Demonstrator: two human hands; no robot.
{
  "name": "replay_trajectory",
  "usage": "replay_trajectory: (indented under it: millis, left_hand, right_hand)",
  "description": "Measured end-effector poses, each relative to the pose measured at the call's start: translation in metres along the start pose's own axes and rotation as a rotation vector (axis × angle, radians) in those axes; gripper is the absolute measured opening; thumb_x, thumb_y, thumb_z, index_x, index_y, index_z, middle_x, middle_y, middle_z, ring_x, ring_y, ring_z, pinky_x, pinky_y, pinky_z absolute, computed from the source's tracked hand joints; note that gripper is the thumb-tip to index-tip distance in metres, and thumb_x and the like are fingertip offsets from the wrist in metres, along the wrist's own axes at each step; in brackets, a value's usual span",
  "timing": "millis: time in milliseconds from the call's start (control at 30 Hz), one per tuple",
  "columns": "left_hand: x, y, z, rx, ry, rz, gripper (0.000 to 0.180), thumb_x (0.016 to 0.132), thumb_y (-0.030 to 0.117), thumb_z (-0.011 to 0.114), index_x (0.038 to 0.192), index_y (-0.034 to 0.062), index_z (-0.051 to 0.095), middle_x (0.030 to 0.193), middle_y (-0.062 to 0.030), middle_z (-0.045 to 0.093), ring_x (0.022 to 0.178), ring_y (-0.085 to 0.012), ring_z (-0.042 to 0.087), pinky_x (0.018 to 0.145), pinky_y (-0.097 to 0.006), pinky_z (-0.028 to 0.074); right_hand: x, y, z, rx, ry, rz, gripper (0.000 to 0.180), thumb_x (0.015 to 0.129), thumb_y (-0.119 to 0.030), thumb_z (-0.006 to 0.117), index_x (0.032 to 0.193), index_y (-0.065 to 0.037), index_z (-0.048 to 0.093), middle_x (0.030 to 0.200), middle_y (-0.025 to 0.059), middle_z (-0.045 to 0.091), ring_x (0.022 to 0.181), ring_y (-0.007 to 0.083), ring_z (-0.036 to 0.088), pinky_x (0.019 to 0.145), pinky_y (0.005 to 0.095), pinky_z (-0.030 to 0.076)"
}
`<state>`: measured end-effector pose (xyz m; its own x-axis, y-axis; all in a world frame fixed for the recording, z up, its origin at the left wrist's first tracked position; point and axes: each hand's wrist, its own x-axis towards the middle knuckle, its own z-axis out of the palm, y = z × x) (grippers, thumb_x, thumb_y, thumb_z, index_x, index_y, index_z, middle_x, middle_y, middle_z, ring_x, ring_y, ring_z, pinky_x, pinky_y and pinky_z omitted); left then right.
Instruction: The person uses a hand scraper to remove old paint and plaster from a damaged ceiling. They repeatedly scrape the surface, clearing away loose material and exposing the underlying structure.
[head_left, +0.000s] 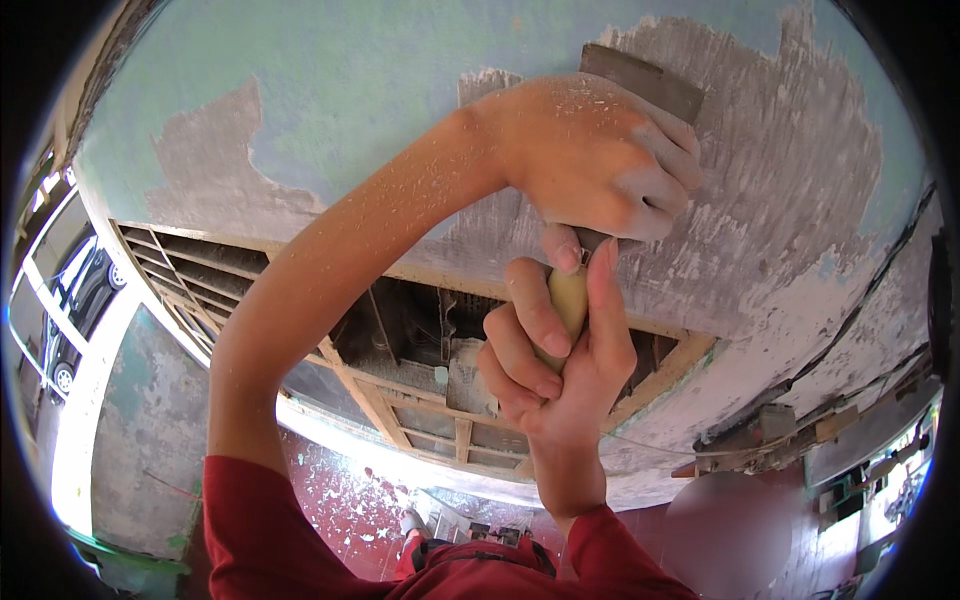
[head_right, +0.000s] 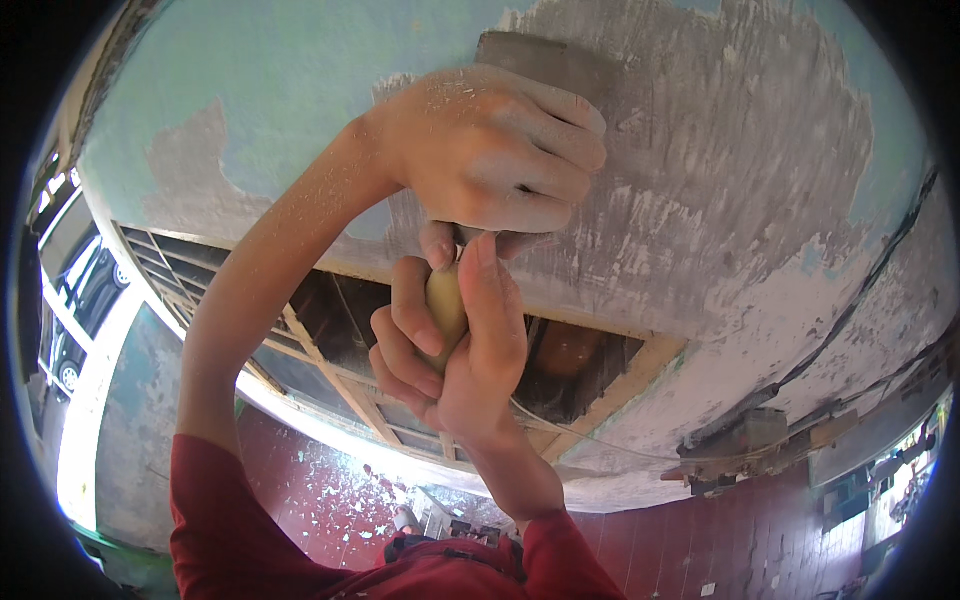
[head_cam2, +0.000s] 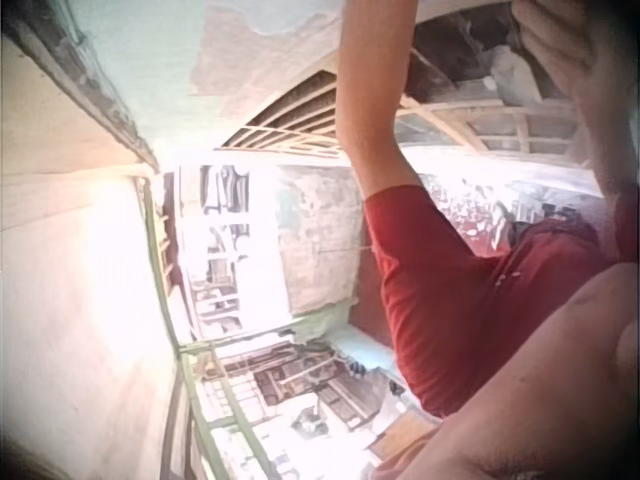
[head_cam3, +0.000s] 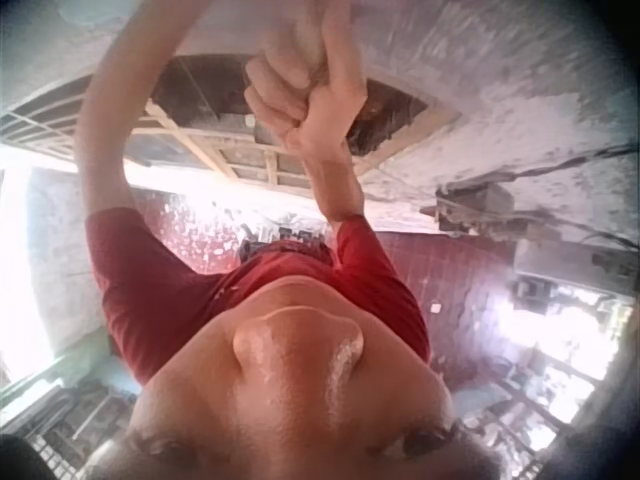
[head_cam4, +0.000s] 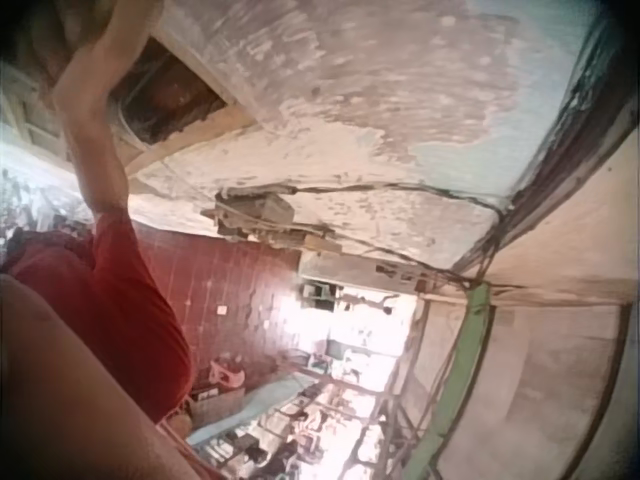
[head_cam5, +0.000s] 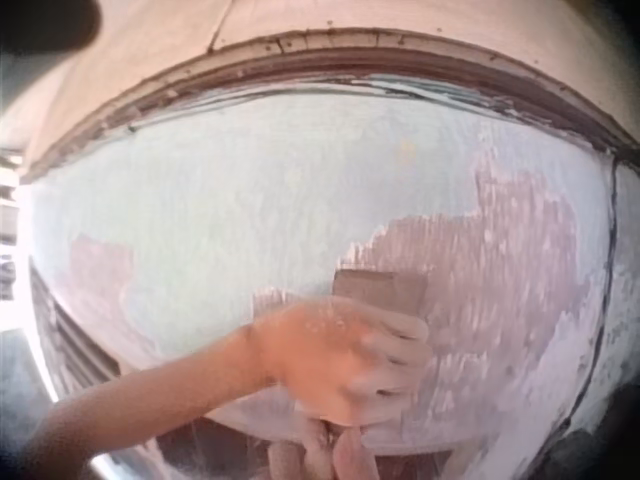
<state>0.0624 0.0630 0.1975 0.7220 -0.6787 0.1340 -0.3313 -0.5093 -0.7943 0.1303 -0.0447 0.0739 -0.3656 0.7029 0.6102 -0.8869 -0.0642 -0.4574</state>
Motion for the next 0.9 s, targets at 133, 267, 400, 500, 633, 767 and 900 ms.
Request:
replay_trajectory:
  millis: [133,267,400,500,633,767,900]
  left_hand:
    - [0.0,0.004,0.006,-0.023,0.038,-0.001,0.031,0.062,0.035,0.056,0.061,0.0054,0.049,0.071,-0.0028,0.054,0.08,-0.0208,0.058,0.08,-0.032,0.048]
    - [0.005,-0.008,-0.009,-0.038,-0.021,-0.007,0.027,0.063,0.032,0.056,0.061,0.0056,0.049,0.071,-0.0021,0.054,0.082,-0.0208,0.058,0.079,-0.032,0.049]
    - [0.0,0.003,0.007,0.023,0.083,-0.01,0.025,0.06,0.028,0.057,0.06,0.0045,0.048,0.069,-0.0033,0.051,0.076,-0.0221,0.057,0.077,-0.033,0.049]
    - [0.002,0.001,0.004,-0.015,0.067,0.021,0.02,0.059,0.021,0.058,0.059,0.0039,0.048,0.066,-0.0045,0.048,0.07,-0.0234,0.056,0.074,-0.034,0.049]
    - [0.002,0.0,-0.002,0.007,0.028,0.0,0.023,0.062,0.027,0.056,0.059,0.0058,0.047,0.067,-0.0022,0.051,0.077,-0.0208,0.057,0.079,-0.031,0.048]
    - [-0.004,0.027,0.02,0.019,0.086,-0.028,0.022,0.059,0.026,0.057,0.057,0.0064,0.047,0.065,-0.0021,0.05,0.074,-0.0192,0.056,0.08,-0.031,0.047]
    - [-0.002,0.026,0.011,-0.002,-0.004,-0.048,0.017,0.056,0.022,0.057,0.056,0.0062,0.049,0.064,-0.0014,0.049,0.073,-0.0181,0.055,0.077,-0.03,0.047]
  right_hand:
    - [-0.01,-0.001,0.003,0.037,0.116,0.033,0.034,0.098,-0.045,0.028,0.093,-0.013,0.036,0.056,-0.001,0.035,0.032,0.0061,0.023,0.027,0.0214,0.02]
    - [0.004,-0.008,0.006,-0.022,0.055,-0.005,0.032,0.098,-0.044,0.027,0.095,-0.014,0.038,0.057,-0.0019,0.035,0.033,0.0058,0.023,0.027,0.0208,0.02]
    - [-0.006,0.002,-0.001,-0.017,0.003,0.001,0.031,0.099,-0.043,0.025,0.099,-0.017,0.041,0.059,-0.0038,0.035,0.034,0.005,0.023,0.027,0.0198,0.021]
    - [0.0,-0.003,0.0,-0.046,0.002,0.008,0.031,0.099,-0.044,0.025,0.098,-0.017,0.041,0.059,-0.0038,0.035,0.034,0.0051,0.023,0.028,0.0198,0.022]
    - [0.001,-0.003,0.001,-0.065,0.03,0.013,0.031,0.099,-0.044,0.025,0.096,-0.017,0.039,0.059,-0.0037,0.034,0.033,0.0054,0.023,0.027,0.0202,0.022]
    - [-0.023,0.01,-0.011,-0.029,0.069,0.048,0.031,0.099,-0.045,0.025,0.096,-0.017,0.039,0.057,-0.0032,0.034,0.033,0.0052,0.022,0.027,0.0205,0.021]
    - [-0.02,0.009,-0.015,-0.022,0.037,0.045,0.031,0.099,-0.045,0.024,0.096,-0.017,0.039,0.057,-0.0031,0.034,0.033,0.0054,0.022,0.027,0.021,0.022]
